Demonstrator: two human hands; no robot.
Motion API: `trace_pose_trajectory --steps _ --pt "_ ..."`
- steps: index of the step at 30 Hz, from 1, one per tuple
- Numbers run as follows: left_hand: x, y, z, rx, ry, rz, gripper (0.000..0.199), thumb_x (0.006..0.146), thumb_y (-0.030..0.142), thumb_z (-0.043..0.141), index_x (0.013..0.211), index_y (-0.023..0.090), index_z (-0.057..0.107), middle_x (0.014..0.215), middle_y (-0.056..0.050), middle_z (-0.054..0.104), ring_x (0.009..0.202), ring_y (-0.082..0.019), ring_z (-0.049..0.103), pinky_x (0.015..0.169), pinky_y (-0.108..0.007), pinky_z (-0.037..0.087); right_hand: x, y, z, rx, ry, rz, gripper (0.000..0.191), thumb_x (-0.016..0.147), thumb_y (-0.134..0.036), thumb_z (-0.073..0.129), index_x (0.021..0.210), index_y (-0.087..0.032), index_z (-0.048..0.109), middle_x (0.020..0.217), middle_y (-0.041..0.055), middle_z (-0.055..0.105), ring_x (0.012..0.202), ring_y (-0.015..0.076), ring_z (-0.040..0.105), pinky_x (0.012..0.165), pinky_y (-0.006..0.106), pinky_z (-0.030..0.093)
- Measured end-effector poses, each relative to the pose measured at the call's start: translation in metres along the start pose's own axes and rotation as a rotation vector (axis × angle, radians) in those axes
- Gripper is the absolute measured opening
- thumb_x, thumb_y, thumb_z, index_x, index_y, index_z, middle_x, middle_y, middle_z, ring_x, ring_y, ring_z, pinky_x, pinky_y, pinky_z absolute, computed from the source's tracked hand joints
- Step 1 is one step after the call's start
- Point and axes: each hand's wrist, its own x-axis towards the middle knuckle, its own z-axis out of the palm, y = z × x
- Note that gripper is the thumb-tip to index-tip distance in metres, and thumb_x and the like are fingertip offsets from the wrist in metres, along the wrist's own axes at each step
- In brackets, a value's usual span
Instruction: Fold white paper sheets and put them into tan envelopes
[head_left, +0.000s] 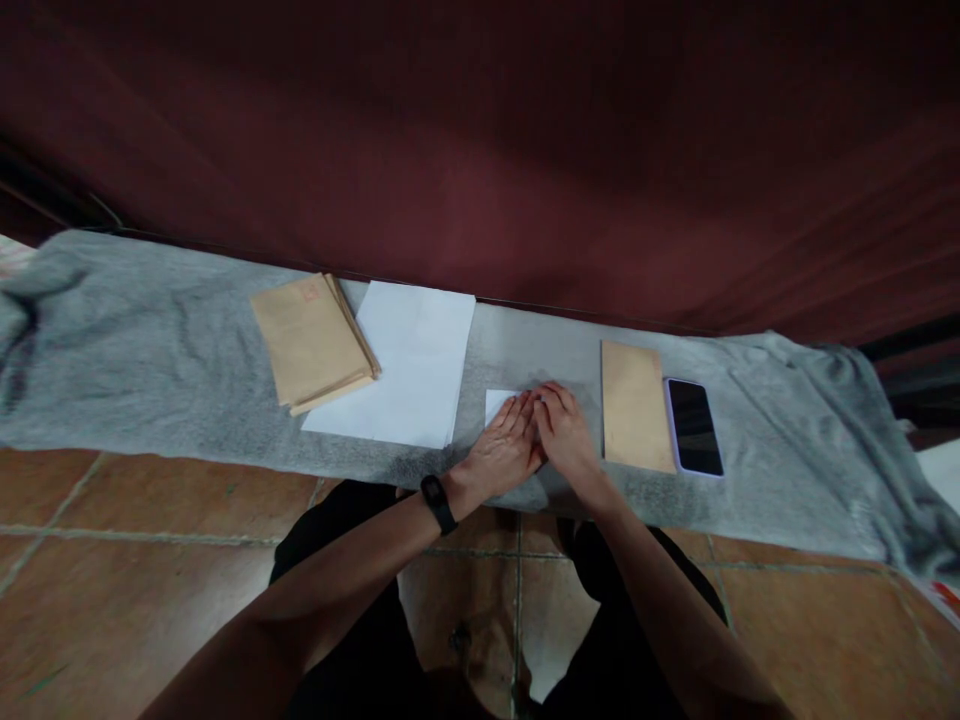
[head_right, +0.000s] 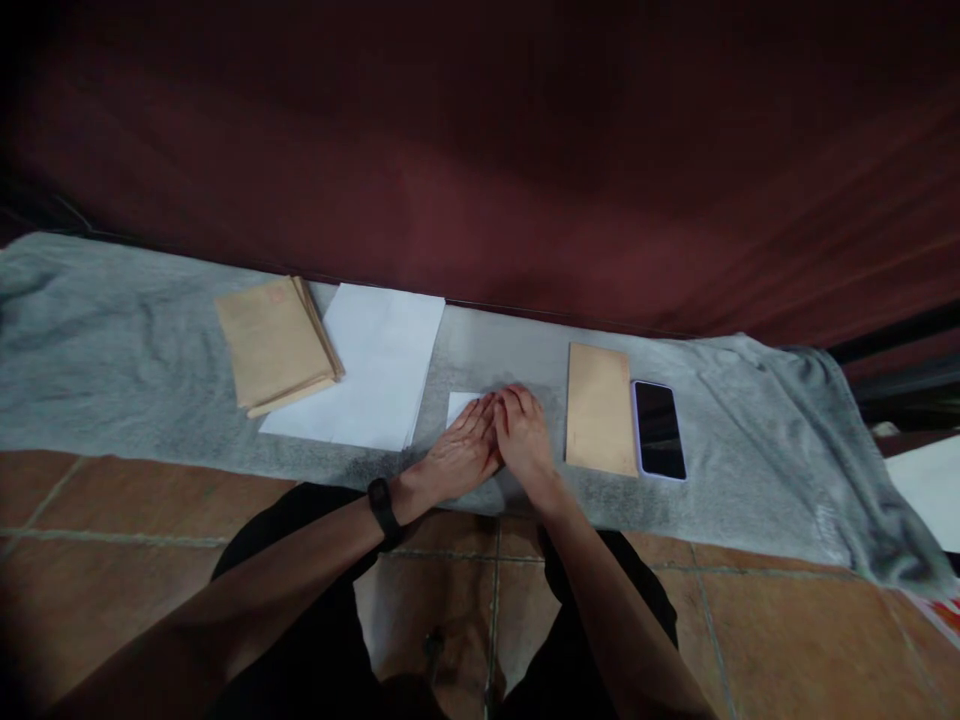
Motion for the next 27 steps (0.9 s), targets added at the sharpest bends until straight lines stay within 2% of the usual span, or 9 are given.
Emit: trace_pose_trajectory --steps 5,12,18,22,27 --pt "0.003 -0.003 0.003 0.026 -0.004 -0.014 0.066 0.100 0.029 0.044 0.157 -0.002 0.036 0.164 -0.028 0.035 0.159 -0.034 0.024 0.130 -0.054 0.019 -0.011 -0.011 0.013 0.034 -0.050 -0.003 0.051 0.110 -0.038 0.029 0.155 -0.021 0.047 0.160 0.0111 0.048 0.151 0.0213 0.040 0.127 0.048 0.032" --pt "0.006 -0.011 0.015 0.012 0.079 -0.136 0.064 0.101 0.023 0.034 0.160 0.000 0.029 0.167 -0.024 0.032 0.160 -0.030 0.022 0.130 -0.052 0.023 -0.016 -0.004 0.010 -0.125 -0.108 0.002 0.059 0.111 -0.042 0.024 0.161 -0.013 0.038 0.169 0.0152 0.034 0.159 0.0248 0.026 0.131 0.051 0.021" --pt "-0.001 -0.016 0.011 0.001 0.101 -0.176 0.066 0.103 0.037 0.042 0.159 0.002 0.033 0.167 -0.025 0.031 0.160 -0.032 0.020 0.130 -0.053 0.022 -0.024 0.001 0.005 -0.218 -0.079 -0.009 0.059 0.111 -0.040 0.031 0.163 -0.012 0.033 0.171 0.0162 0.028 0.160 0.0283 0.023 0.130 0.053 0.018" --pt "-0.007 -0.020 0.003 0.001 0.064 -0.120 0.075 0.102 0.051 0.049 0.158 0.004 0.034 0.167 -0.026 0.031 0.160 -0.034 0.020 0.130 -0.056 0.018 -0.021 0.007 0.001 -0.246 -0.060 0.000 0.056 0.110 -0.037 0.033 0.161 -0.014 0.036 0.169 0.0151 0.033 0.158 0.0284 0.028 0.129 0.053 0.021" --pt "-0.011 -0.026 -0.006 -0.017 -0.031 -0.035 0.079 0.101 0.055 0.053 0.159 0.005 0.032 0.168 -0.026 0.030 0.160 -0.034 0.021 0.129 -0.061 0.014 -0.007 0.014 -0.008 -0.255 -0.009 -0.020 0.045 0.109 -0.027 0.036 0.148 -0.013 0.054 0.150 0.0166 0.057 0.142 0.0269 0.048 0.125 0.050 0.028"
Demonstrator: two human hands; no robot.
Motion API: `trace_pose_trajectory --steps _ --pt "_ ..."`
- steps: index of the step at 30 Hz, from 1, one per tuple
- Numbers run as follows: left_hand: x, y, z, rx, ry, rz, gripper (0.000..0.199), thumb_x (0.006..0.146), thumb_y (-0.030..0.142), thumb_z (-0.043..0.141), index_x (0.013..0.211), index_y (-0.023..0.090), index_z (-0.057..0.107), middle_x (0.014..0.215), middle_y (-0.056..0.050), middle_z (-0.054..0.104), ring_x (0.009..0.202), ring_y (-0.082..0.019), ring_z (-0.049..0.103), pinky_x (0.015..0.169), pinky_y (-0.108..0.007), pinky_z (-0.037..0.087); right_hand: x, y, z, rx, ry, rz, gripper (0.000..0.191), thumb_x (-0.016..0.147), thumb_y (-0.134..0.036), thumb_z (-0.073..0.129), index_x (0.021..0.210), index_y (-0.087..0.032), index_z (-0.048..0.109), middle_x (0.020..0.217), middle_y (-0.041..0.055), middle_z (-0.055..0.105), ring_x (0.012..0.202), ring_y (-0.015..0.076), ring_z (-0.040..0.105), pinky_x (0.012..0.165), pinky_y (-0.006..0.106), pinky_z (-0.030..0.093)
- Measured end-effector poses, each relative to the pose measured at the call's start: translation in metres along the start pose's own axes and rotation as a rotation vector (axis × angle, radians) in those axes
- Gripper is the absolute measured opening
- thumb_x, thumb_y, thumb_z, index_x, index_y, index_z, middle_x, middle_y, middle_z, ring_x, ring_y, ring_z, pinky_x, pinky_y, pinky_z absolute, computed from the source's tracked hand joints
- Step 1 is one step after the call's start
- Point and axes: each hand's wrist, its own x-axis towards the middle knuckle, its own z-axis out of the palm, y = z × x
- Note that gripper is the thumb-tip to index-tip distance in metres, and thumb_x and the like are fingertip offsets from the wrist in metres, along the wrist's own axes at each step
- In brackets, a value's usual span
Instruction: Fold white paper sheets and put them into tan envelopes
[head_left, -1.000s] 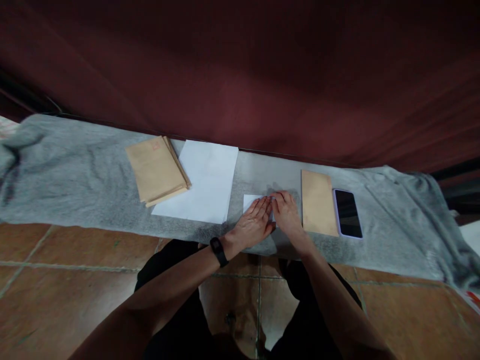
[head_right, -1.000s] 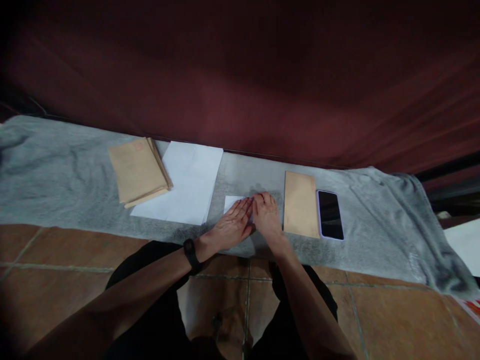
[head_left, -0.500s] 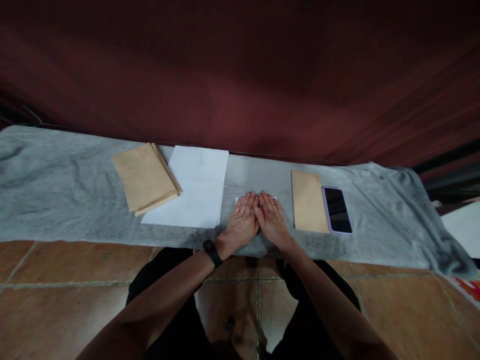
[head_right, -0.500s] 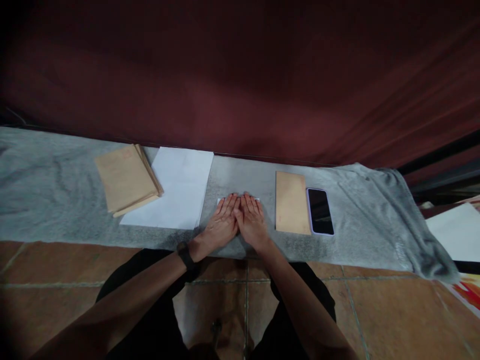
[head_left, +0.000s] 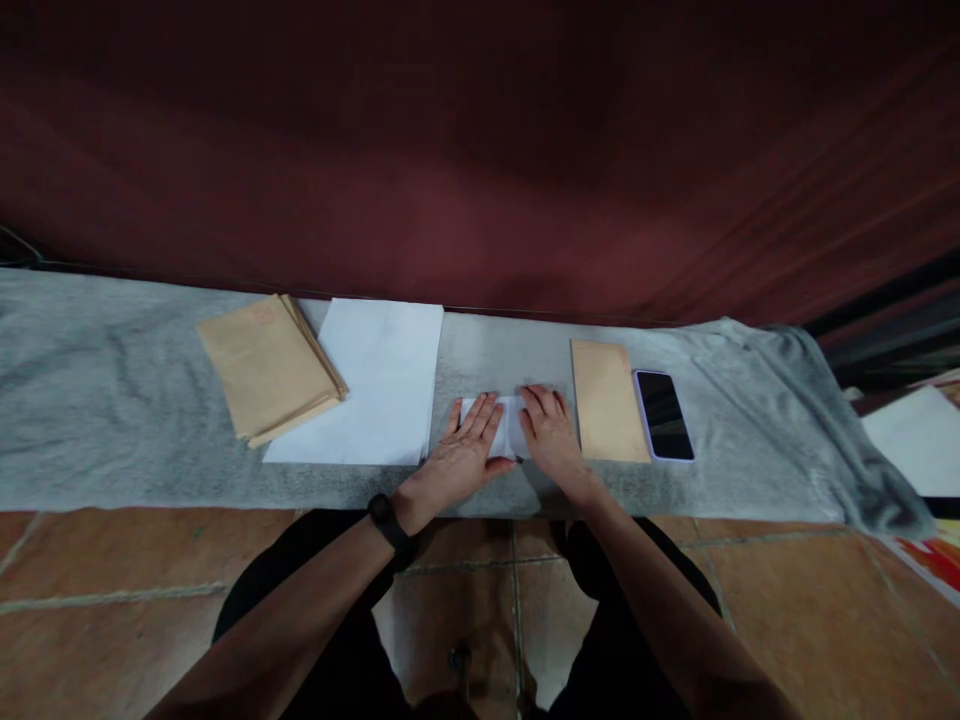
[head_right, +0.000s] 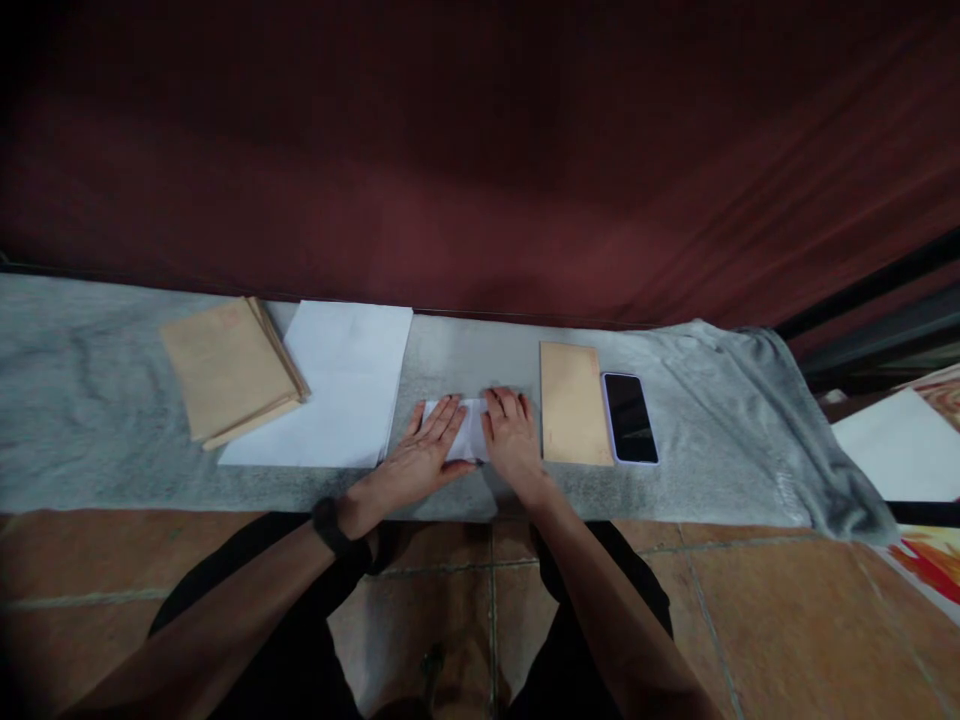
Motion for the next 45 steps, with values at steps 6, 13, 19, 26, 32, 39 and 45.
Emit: trace_pose_trajectory --steps 6,13,19,26,32,39,45 --pt "0.000 -0.005 -0.001 -0.004 -0.028 0.044 0.068 0.102 0.045 0.052 0.159 0.011 0.034 0.168 -0.022 0.033 0.160 -0.031 0.022 0.130 -0.060 0.010 0.008 -0.001 -0.003 -0.079 0.053 0.007 0.037 0.105 -0.022 0.044 0.136 -0.016 0.062 0.130 0.0153 0.065 0.123 0.0287 0.056 0.117 0.049 0.037" --pt "-0.002 -0.009 0.001 0.036 -0.011 0.037 0.069 0.103 0.044 0.052 0.159 0.009 0.032 0.167 -0.022 0.033 0.160 -0.032 0.022 0.129 -0.061 0.017 0.006 -0.001 -0.007 -0.110 0.077 0.048 0.034 0.102 -0.019 0.046 0.130 -0.015 0.065 0.120 0.0156 0.067 0.115 0.0295 0.058 0.108 0.047 0.045" --pt "0.000 0.006 -0.001 0.046 0.034 -0.062 0.064 0.106 0.040 0.043 0.156 0.001 0.037 0.167 -0.025 0.033 0.159 -0.033 0.024 0.131 -0.056 0.019 0.002 -0.009 -0.001 -0.047 0.064 0.052 0.042 0.106 -0.021 0.038 0.143 -0.011 0.058 0.148 0.0184 0.056 0.141 0.0290 0.047 0.124 0.055 0.030" --pt "0.010 0.014 0.018 0.061 0.063 -0.068 0.066 0.099 0.019 0.039 0.161 0.001 0.028 0.169 -0.024 0.028 0.160 -0.032 0.019 0.130 -0.054 0.022 -0.018 -0.047 0.012 0.143 -0.084 0.002 0.061 0.111 -0.040 0.022 0.162 -0.008 0.035 0.167 0.0160 0.039 0.157 0.0228 0.032 0.129 0.046 0.028" --pt "0.012 0.014 0.024 0.066 0.082 -0.139 0.065 0.099 0.017 0.033 0.162 -0.001 0.024 0.170 -0.023 0.025 0.161 -0.030 0.013 0.131 -0.053 0.021 -0.028 -0.044 0.010 0.007 -0.089 0.032 0.067 0.111 -0.045 0.018 0.161 -0.004 0.033 0.169 0.0192 0.032 0.159 0.0258 0.025 0.130 0.048 0.022" --pt "0.011 0.010 0.019 0.034 0.123 -0.264 0.063 0.105 0.031 0.033 0.159 -0.002 0.029 0.168 -0.025 0.029 0.161 -0.030 0.018 0.130 -0.050 0.024 -0.038 -0.029 0.015 -0.141 -0.018 0.013 0.068 0.110 -0.047 0.033 0.160 -0.001 0.035 0.168 0.0222 0.033 0.158 0.0308 0.028 0.128 0.051 0.023" --pt "0.015 -0.002 0.007 0.026 0.149 -0.219 0.055 0.107 0.033 0.031 0.154 0.005 0.041 0.163 -0.021 0.043 0.156 -0.029 0.034 0.127 -0.049 0.030 -0.040 -0.021 0.015 -0.146 0.006 0.019 0.069 0.108 -0.047 0.038 0.161 -0.003 0.034 0.168 0.0224 0.031 0.157 0.0332 0.029 0.127 0.053 0.026"
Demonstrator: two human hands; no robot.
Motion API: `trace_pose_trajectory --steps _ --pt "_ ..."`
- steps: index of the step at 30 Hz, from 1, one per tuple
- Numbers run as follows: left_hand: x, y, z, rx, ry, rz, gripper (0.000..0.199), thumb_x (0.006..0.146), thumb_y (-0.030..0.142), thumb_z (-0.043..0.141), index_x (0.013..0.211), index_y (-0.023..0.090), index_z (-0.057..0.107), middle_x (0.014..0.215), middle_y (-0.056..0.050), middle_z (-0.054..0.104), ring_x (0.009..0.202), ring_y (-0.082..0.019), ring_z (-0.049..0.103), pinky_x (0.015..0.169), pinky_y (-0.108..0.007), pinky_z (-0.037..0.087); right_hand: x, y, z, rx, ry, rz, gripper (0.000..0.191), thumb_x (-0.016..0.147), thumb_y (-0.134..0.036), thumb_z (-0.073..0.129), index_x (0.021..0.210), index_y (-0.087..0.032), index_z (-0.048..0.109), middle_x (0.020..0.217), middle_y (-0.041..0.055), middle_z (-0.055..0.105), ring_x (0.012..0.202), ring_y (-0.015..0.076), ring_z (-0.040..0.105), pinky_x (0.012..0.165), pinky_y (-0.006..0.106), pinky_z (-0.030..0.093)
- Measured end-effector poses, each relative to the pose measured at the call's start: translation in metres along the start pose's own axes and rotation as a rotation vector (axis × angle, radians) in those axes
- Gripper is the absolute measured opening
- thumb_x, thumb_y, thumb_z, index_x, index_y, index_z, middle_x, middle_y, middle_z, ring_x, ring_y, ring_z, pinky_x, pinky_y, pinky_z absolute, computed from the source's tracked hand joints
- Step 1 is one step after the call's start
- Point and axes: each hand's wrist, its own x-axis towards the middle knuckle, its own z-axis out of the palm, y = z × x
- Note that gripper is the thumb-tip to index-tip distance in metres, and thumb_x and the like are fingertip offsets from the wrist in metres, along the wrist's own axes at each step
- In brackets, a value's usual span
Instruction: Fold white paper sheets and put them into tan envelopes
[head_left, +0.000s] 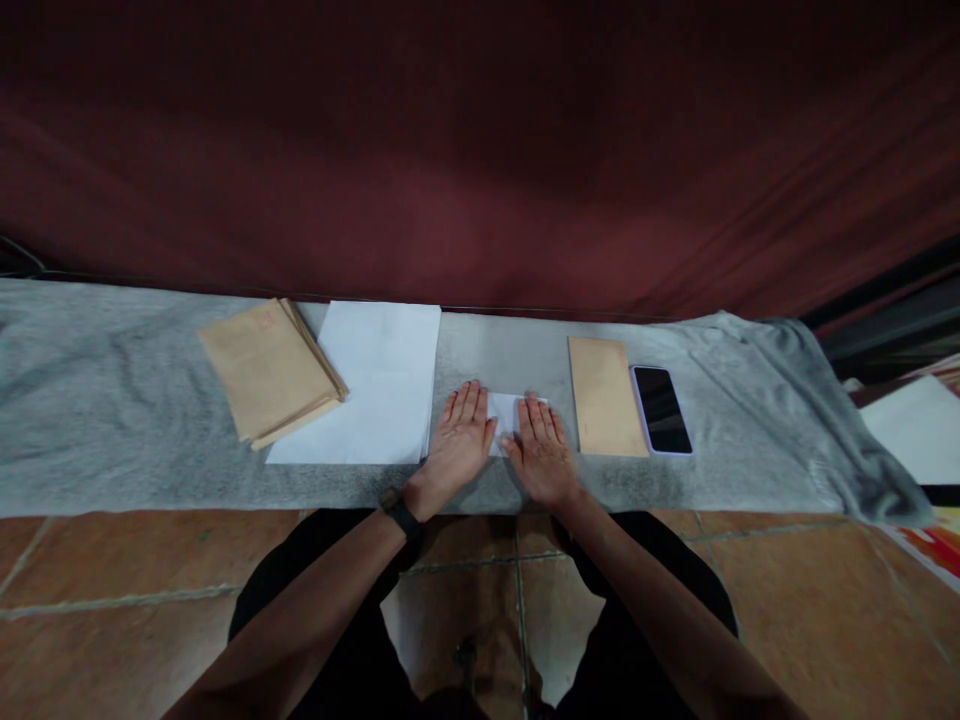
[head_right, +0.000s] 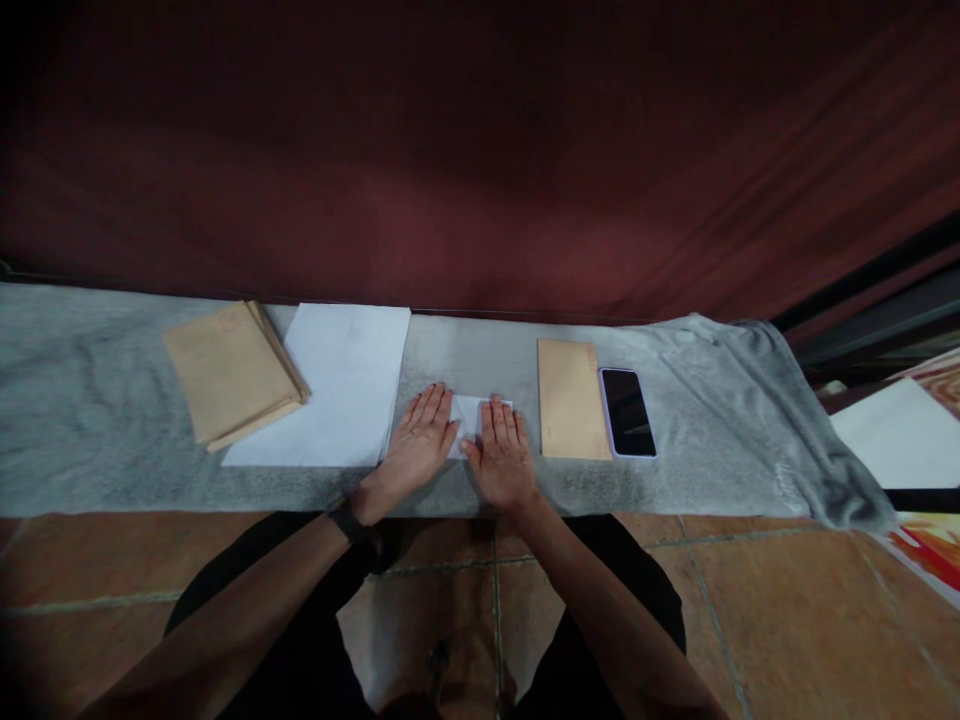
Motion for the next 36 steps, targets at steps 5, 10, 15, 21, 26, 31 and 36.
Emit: trace_pose_trajectory --steps 5,10,15,21,26,31,36 --pt "0.019 -0.005 -0.013 -0.008 0.014 0.006 0.041 0.105 0.024 0.036 0.136 0.011 0.060 0.137 -0.018 0.064 0.126 -0.030 0.060 0.107 -0.046 0.048 0.001 0.000 -0.001 0.027 -0.015 0.008 0.067 0.108 -0.047 0.038 0.161 -0.005 0.034 0.168 0.0224 0.031 0.157 0.0334 0.029 0.126 0.055 0.027" --pt "0.032 -0.002 -0.015 0.012 0.028 -0.030 0.029 0.101 0.019 0.044 0.120 0.014 0.066 0.117 -0.015 0.067 0.111 -0.030 0.060 0.098 -0.044 0.050 0.001 0.002 -0.002 0.042 -0.016 0.004 0.067 0.108 -0.047 0.039 0.161 -0.006 0.034 0.168 0.0221 0.031 0.157 0.0337 0.029 0.126 0.055 0.027" --pt "0.041 -0.005 -0.014 -0.035 0.006 -0.085 0.020 0.098 0.015 0.048 0.105 0.016 0.067 0.110 -0.013 0.066 0.106 -0.029 0.059 0.096 -0.042 0.050 0.001 0.004 -0.003 0.043 -0.036 -0.010 0.067 0.108 -0.045 0.039 0.160 -0.004 0.035 0.168 0.0223 0.031 0.157 0.0338 0.030 0.127 0.053 0.026" --pt "0.045 -0.005 -0.016 -0.059 0.067 -0.126 0.020 0.099 0.014 0.047 0.097 0.017 0.066 0.101 -0.013 0.067 0.102 -0.029 0.060 0.093 -0.042 0.051 0.004 0.004 -0.004 0.069 -0.033 -0.002 0.065 0.109 -0.043 0.038 0.160 -0.004 0.035 0.168 0.0222 0.032 0.157 0.0332 0.029 0.128 0.055 0.024" --pt "0.046 -0.005 -0.012 -0.021 0.105 -0.147 0.021 0.098 0.012 0.046 0.094 0.017 0.066 0.099 -0.012 0.069 0.098 -0.029 0.061 0.090 -0.043 0.050 0.010 -0.001 -0.010 0.096 -0.061 0.002 0.064 0.109 -0.041 0.037 0.161 -0.004 0.034 0.169 0.0207 0.032 0.158 0.0316 0.028 0.128 0.054 0.025" --pt "0.046 -0.006 -0.009 0.002 0.119 -0.148 0.023 0.099 0.012 0.044 0.095 0.017 0.066 0.099 -0.013 0.069 0.097 -0.029 0.062 0.089 -0.043 0.049 0.015 -0.008 -0.013 0.120 -0.087 -0.032 0.061 0.110 -0.039 0.033 0.161 -0.005 0.035 0.169 0.0193 0.031 0.159 0.0287 0.027 0.129 0.051 0.025" --pt "0.044 -0.005 -0.008 0.045 0.106 -0.143 0.023 0.099 0.012 0.044 0.099 0.017 0.067 0.102 -0.013 0.069 0.100 -0.031 0.061 0.088 -0.044 0.048 0.014 -0.011 -0.011 0.112 -0.100 -0.026 0.062 0.110 -0.041 0.034 0.160 -0.003 0.037 0.169 0.0204 0.030 0.159 0.0293 0.025 0.129 0.050 0.025"
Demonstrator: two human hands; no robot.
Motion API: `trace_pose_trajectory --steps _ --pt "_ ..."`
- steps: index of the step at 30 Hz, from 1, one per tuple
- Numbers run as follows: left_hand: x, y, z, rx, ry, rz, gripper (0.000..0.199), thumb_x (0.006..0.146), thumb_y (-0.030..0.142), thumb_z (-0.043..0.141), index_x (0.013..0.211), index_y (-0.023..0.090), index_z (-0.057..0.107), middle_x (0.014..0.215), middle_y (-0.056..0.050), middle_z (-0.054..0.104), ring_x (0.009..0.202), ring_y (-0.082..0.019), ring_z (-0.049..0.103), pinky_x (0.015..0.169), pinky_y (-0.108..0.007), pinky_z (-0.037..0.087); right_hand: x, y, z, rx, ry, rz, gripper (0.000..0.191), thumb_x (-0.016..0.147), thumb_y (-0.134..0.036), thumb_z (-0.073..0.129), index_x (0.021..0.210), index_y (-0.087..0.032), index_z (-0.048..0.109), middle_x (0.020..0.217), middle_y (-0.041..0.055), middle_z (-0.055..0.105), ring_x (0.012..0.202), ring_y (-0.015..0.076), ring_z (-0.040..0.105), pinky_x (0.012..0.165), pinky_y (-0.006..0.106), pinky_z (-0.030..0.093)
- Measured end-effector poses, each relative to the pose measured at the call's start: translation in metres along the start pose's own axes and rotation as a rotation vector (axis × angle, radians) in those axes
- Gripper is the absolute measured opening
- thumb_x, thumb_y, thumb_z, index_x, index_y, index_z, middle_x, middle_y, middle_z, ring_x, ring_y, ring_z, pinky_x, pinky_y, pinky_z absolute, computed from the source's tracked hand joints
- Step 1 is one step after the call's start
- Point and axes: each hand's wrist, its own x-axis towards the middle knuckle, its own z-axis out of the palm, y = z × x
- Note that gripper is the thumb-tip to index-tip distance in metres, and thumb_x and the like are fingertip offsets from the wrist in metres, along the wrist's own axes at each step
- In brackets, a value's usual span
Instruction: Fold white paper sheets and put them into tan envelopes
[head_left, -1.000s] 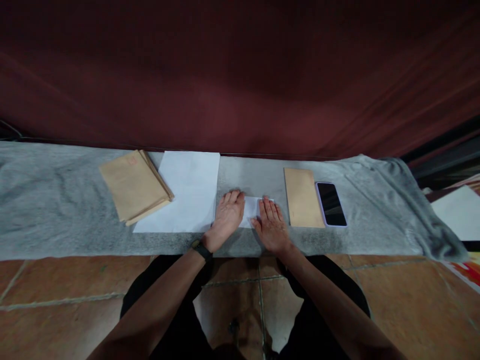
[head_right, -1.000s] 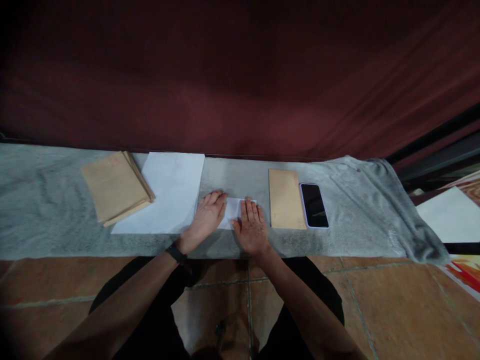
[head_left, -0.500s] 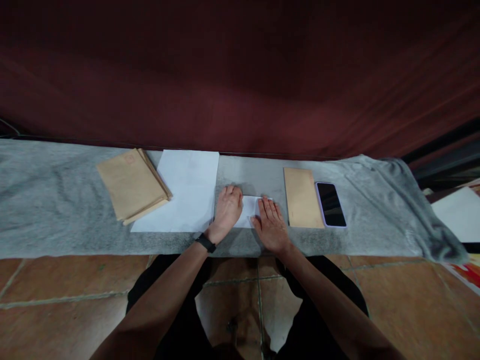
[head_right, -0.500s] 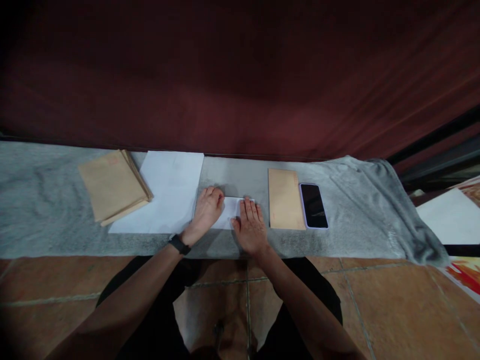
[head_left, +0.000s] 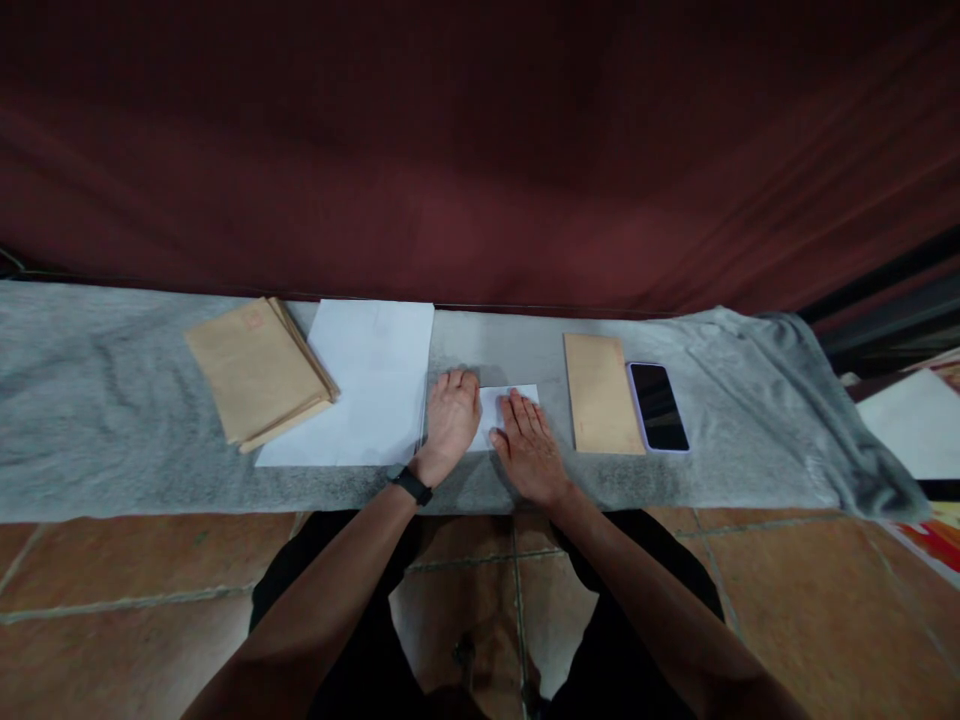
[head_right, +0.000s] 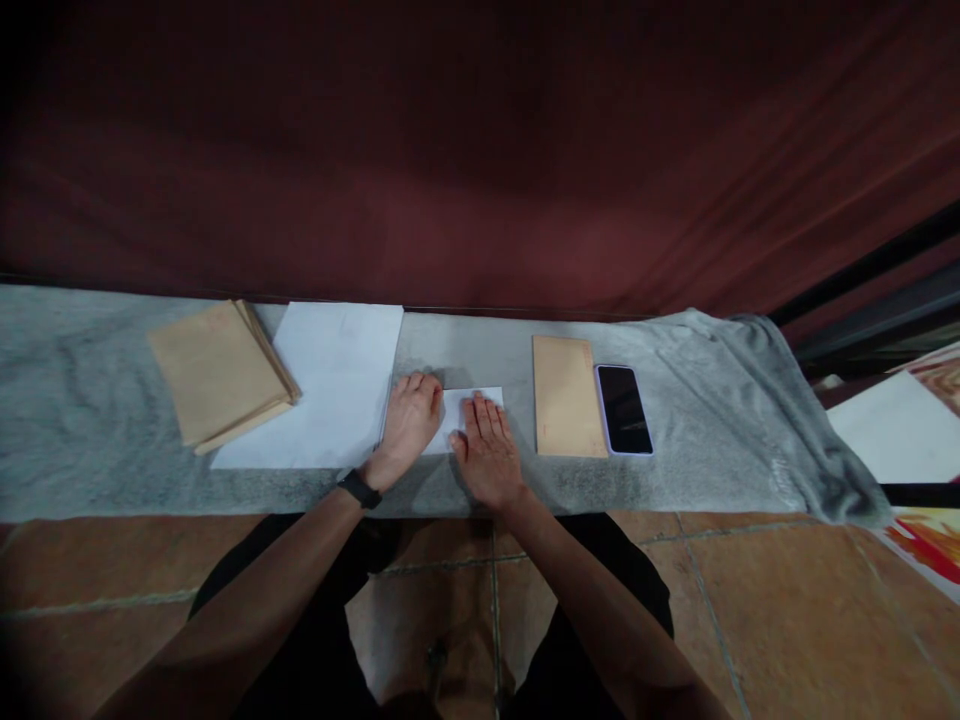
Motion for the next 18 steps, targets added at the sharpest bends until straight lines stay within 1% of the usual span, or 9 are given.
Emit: trace_pose_trajectory --steps 8,11,13,15,16,18 --pt "0.007 -0.004 0.003 -0.092 -0.019 0.058 0.026 0.101 0.013 0.042 0.099 0.018 0.068 0.100 -0.012 0.069 0.102 -0.029 0.061 0.093 -0.042 0.050 0.005 0.005 -0.002 -0.014 0.005 0.042 0.059 0.110 -0.038 0.033 0.159 -0.006 0.039 0.168 0.0193 0.033 0.158 0.0297 0.030 0.127 0.050 0.028" --pt "0.009 -0.004 0.004 -0.060 -0.022 0.072 0.027 0.100 0.013 0.042 0.100 0.017 0.068 0.101 -0.012 0.070 0.103 -0.030 0.062 0.094 -0.043 0.050 0.006 0.007 -0.001 -0.035 0.024 0.057 0.061 0.109 -0.040 0.036 0.160 -0.006 0.037 0.169 0.0202 0.031 0.157 0.0311 0.030 0.127 0.052 0.027" --pt "0.008 0.000 0.004 -0.033 -0.027 0.065 0.029 0.100 0.013 0.041 0.108 0.016 0.069 0.110 -0.014 0.071 0.108 -0.031 0.063 0.097 -0.046 0.050 0.004 0.006 0.002 -0.045 0.042 0.056 0.062 0.109 -0.041 0.037 0.161 -0.007 0.035 0.169 0.0204 0.030 0.157 0.0320 0.030 0.127 0.054 0.027" --pt "0.003 0.008 0.005 -0.038 -0.041 0.072 0.035 0.102 0.014 0.038 0.123 0.015 0.066 0.129 -0.016 0.068 0.123 -0.031 0.060 0.106 -0.047 0.048 0.003 0.006 0.004 -0.051 0.059 0.052 0.061 0.109 -0.040 0.036 0.162 -0.009 0.035 0.170 0.0194 0.030 0.157 0.0319 0.030 0.127 0.055 0.027" --pt "-0.001 0.013 0.005 -0.053 -0.054 0.092 0.038 0.103 0.016 0.037 0.131 0.013 0.062 0.140 -0.016 0.063 0.132 -0.030 0.057 0.112 -0.047 0.044 0.002 0.006 0.006 -0.057 0.062 0.048 0.060 0.109 -0.037 0.035 0.162 -0.009 0.035 0.170 0.0191 0.030 0.157 0.0316 0.030 0.127 0.055 0.026" --pt "-0.012 0.024 0.006 -0.091 -0.090 0.156 0.045 0.106 0.024 0.035 0.146 0.010 0.052 0.156 -0.017 0.052 0.147 -0.028 0.045 0.124 -0.047 0.033 0.000 0.007 0.008 -0.078 0.056 0.031 0.058 0.107 -0.028 0.034 0.161 -0.008 0.036 0.169 0.0191 0.032 0.158 0.0311 0.029 0.127 0.054 0.026"
